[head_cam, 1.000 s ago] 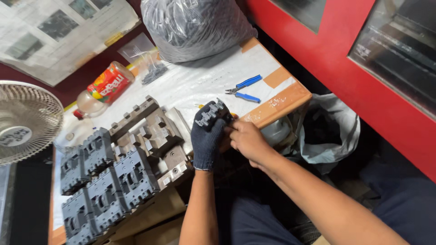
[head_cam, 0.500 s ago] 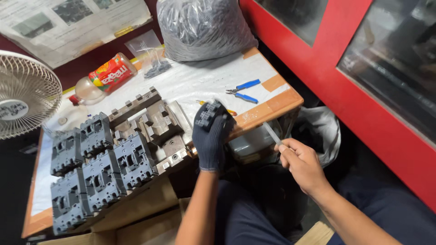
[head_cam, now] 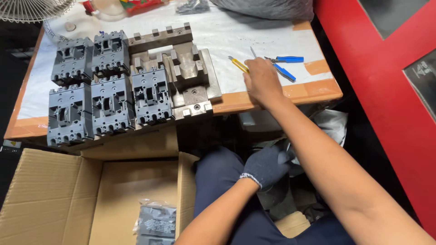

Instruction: The person sits on the floor and uses pliers and a utility knife to trim and scrape plastic mold parts. They place finished parts into a plastic bag and then into a cardboard box, repeating the process with additional parts.

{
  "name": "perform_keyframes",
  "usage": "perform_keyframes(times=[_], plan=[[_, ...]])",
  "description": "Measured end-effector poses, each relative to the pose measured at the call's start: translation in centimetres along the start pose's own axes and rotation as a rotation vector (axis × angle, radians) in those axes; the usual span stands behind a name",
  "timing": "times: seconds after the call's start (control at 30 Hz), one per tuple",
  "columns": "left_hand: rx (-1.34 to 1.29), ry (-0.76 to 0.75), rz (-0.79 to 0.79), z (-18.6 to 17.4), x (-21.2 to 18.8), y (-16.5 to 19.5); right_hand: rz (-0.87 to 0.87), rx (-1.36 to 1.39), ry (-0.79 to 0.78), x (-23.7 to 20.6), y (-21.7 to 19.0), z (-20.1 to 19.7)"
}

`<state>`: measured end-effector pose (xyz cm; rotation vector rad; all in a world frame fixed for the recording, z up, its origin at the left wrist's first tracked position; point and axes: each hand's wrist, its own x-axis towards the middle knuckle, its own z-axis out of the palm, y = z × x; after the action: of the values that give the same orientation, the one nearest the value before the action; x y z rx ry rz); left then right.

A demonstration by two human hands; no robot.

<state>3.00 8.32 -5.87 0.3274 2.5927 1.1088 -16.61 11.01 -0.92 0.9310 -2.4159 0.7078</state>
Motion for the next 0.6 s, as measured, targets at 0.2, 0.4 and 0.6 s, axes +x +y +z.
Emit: perform_keyframes(times=[0.2,0.4,0.6], plan=[[0.187,0.334,0.565,2.1,4.7,-4.0,0.071,0.164,0.073,-1.2,-0.2,0.2],[-1.955,-0.119,-0.23,2.3,1.5,-4.0,0.744,1.021,0.104,-12.1,0.8,-9.7],[-1.938,-0.332,-0.186,1.7,-0.9,-0.3,0.987,1.034,0.026,-22.7,-2.9,-15.6]])
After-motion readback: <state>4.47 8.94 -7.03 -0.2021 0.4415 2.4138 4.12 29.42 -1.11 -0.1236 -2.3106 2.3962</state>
